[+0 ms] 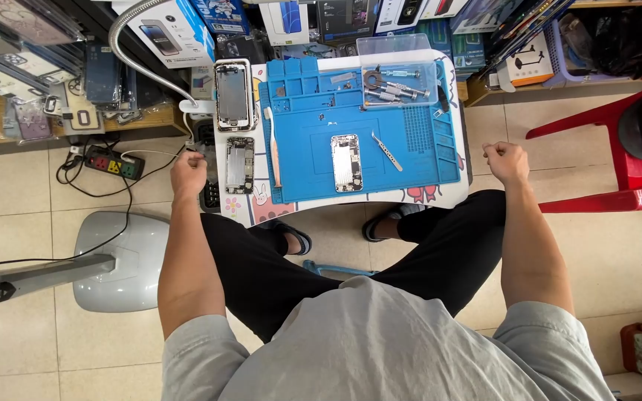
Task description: The person uses tweezers and a screwdriver to manipulate small components and screws on a disassembled mobile phone placed on a blue work mat. They carefully remove and place parts while working on the phone's internal structure.
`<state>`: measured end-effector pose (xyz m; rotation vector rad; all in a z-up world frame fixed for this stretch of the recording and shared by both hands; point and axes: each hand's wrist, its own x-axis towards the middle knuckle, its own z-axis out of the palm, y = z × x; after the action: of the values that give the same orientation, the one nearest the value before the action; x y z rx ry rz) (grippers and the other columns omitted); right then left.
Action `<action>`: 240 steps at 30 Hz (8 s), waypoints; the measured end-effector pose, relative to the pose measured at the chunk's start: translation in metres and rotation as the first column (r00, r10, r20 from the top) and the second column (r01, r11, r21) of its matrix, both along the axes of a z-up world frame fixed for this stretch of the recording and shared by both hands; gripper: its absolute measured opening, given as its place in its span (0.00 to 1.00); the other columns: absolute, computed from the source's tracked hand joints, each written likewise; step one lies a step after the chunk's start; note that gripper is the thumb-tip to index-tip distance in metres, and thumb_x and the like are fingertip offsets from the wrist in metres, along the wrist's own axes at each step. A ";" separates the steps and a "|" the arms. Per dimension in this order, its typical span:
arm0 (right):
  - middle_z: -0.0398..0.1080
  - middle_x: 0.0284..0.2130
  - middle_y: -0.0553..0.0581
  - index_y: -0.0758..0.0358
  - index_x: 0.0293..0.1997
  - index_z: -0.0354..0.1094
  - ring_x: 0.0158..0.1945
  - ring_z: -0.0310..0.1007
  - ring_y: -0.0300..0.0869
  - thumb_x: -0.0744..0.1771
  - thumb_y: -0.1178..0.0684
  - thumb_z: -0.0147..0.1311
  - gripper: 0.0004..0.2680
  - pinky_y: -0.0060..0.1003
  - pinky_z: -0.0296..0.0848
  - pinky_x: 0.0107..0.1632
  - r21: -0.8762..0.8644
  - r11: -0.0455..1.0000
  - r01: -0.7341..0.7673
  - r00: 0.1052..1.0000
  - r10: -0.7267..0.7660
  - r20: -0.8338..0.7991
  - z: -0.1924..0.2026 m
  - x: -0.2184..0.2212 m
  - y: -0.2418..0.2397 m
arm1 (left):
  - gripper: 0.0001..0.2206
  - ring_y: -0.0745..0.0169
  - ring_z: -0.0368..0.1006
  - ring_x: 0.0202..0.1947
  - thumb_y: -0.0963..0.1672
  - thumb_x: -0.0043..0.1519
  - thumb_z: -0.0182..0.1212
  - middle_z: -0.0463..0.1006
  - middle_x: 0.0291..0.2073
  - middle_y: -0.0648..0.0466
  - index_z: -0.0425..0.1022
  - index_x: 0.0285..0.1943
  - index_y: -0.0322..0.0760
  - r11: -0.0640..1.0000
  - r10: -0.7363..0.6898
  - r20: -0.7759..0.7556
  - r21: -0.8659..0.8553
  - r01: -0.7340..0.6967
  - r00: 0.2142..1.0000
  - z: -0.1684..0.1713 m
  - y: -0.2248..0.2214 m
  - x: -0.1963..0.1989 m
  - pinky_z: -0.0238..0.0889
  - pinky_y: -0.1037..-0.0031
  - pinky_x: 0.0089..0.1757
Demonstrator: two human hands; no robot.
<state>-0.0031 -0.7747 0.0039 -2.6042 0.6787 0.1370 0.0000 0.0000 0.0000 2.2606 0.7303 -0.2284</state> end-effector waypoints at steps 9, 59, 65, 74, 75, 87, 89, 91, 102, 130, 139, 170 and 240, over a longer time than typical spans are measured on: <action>0.79 0.27 0.59 0.48 0.37 0.81 0.39 0.82 0.60 0.71 0.37 0.53 0.13 0.54 0.78 0.44 -0.368 0.924 -0.104 0.992 0.123 0.030 -0.006 0.002 -0.011 | 0.13 0.47 0.80 0.43 0.53 0.71 0.62 0.83 0.36 0.57 0.84 0.47 0.45 0.985 -0.012 0.074 0.174 -0.001 0.997 -0.014 0.003 -0.006 0.74 0.51 0.46; 0.76 0.56 0.73 0.54 0.60 0.78 0.59 0.73 0.67 0.74 0.32 0.40 0.21 0.60 0.73 0.55 -0.158 0.886 -0.435 0.787 0.289 -0.545 0.047 -0.006 0.028 | 0.19 0.69 0.64 0.17 0.39 0.70 0.51 0.63 0.15 0.61 0.72 0.22 0.45 0.434 -0.493 -0.270 0.747 0.503 0.827 0.008 -0.018 0.004 0.63 0.73 0.24; 0.77 0.56 0.72 0.55 0.65 0.75 0.58 0.75 0.65 0.74 0.32 0.38 0.22 0.59 0.76 0.52 -0.276 0.819 -0.502 0.775 0.286 -0.564 0.068 -0.019 0.035 | 0.12 0.57 0.80 0.26 0.41 0.65 0.58 0.80 0.22 0.56 0.82 0.28 0.46 0.484 -0.379 -0.176 0.799 0.356 0.909 -0.012 -0.015 0.017 0.72 0.66 0.27; 0.78 0.34 0.63 0.61 0.40 0.76 0.36 0.76 0.60 0.74 0.44 0.49 0.13 0.53 0.74 0.36 -0.325 0.793 -0.515 0.857 0.484 -0.177 0.073 -0.022 0.050 | 0.12 0.64 0.76 0.26 0.45 0.62 0.75 0.78 0.21 0.64 0.73 0.31 0.51 0.875 -0.210 0.337 0.484 0.022 0.918 0.058 -0.018 -0.018 0.69 0.64 0.32; 0.78 0.34 0.58 0.62 0.40 0.77 0.33 0.76 0.57 0.75 0.44 0.55 0.13 0.52 0.72 0.33 -0.360 0.781 -0.510 0.837 0.548 0.004 0.072 -0.020 0.056 | 0.11 0.64 0.76 0.24 0.46 0.66 0.73 0.77 0.20 0.65 0.72 0.34 0.51 0.923 -0.185 0.404 0.384 0.017 0.896 0.075 -0.026 -0.021 0.69 0.63 0.32; 0.76 0.32 0.45 0.46 0.43 0.77 0.42 0.77 0.43 0.70 0.44 0.63 0.04 0.42 0.77 0.46 -0.208 0.701 -0.682 0.641 0.710 0.291 0.084 0.001 0.211 | 0.08 0.61 0.77 0.28 0.45 0.63 0.76 0.80 0.24 0.63 0.79 0.36 0.50 0.806 -0.592 0.546 0.377 0.457 0.593 0.088 -0.129 -0.016 0.70 0.70 0.35; 0.75 0.31 0.46 0.48 0.44 0.76 0.41 0.78 0.45 0.69 0.44 0.64 0.05 0.43 0.77 0.45 -0.193 0.696 -0.692 0.641 0.715 0.280 0.082 0.001 0.230 | 0.06 0.62 0.78 0.32 0.45 0.61 0.75 0.80 0.27 0.64 0.79 0.37 0.50 0.755 -0.650 0.569 0.402 0.519 0.505 0.090 -0.162 -0.017 0.71 0.70 0.36; 0.75 0.31 0.48 0.50 0.44 0.76 0.40 0.78 0.46 0.68 0.43 0.65 0.07 0.44 0.77 0.44 -0.183 0.689 -0.701 0.636 0.721 0.275 0.076 0.006 0.240 | 0.06 0.63 0.79 0.37 0.44 0.59 0.74 0.80 0.31 0.64 0.80 0.38 0.51 0.699 -0.696 0.592 0.433 0.569 0.406 0.085 -0.189 -0.015 0.73 0.71 0.37; 0.69 0.26 0.45 0.50 0.44 0.69 0.34 0.77 0.46 0.67 0.46 0.64 0.08 0.45 0.76 0.36 -0.178 0.743 -0.646 0.725 0.669 0.162 0.047 0.033 0.235 | 0.25 0.48 0.55 0.76 0.40 0.59 0.70 0.63 0.74 0.51 0.72 0.67 0.47 0.114 -0.986 0.156 0.408 0.906 0.054 0.093 -0.246 0.031 0.52 0.53 0.68; 0.77 0.32 0.57 0.56 0.46 0.71 0.39 0.83 0.54 0.69 0.48 0.57 0.07 0.52 0.79 0.42 -0.205 0.521 -0.828 0.560 0.759 -0.332 0.092 0.063 0.260 | 0.28 0.50 0.58 0.74 0.47 0.51 0.80 0.66 0.73 0.51 0.79 0.63 0.48 0.143 -0.989 0.093 0.391 0.909 0.115 0.091 -0.254 0.040 0.51 0.55 0.68; 0.76 0.30 0.57 0.56 0.47 0.73 0.37 0.82 0.55 0.69 0.49 0.59 0.06 0.52 0.79 0.41 -0.181 0.565 -0.805 0.594 0.772 -0.228 0.091 0.057 0.258 | 0.28 0.48 0.60 0.73 0.47 0.46 0.84 0.70 0.69 0.48 0.82 0.57 0.43 0.198 -0.978 0.135 0.332 0.922 0.161 0.087 -0.252 0.044 0.52 0.54 0.67; 0.76 0.32 0.56 0.60 0.54 0.67 0.27 0.74 0.48 0.73 0.58 0.52 0.05 0.45 0.72 0.32 0.010 0.613 -0.790 0.581 0.744 0.331 0.106 0.054 0.296 | 0.16 0.48 0.78 0.36 0.48 0.52 0.80 0.78 0.35 0.48 0.85 0.44 0.36 0.650 -0.731 0.231 0.522 0.552 0.642 0.050 -0.254 0.043 0.66 0.58 0.40; 0.83 0.38 0.57 0.56 0.48 0.82 0.39 0.84 0.52 0.71 0.57 0.64 0.03 0.39 0.78 0.35 -0.035 0.694 -0.719 0.523 0.573 0.631 0.032 0.089 0.322 | 0.24 0.52 0.75 0.45 0.52 0.53 0.81 0.74 0.50 0.43 0.81 0.52 0.38 0.542 -0.741 0.099 0.671 0.505 0.664 0.041 -0.272 0.037 0.69 0.62 0.41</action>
<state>0.0862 -0.4525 0.0360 -2.3126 -0.5544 -0.3682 0.0370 -0.2718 0.0410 2.9896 -0.3575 0.1372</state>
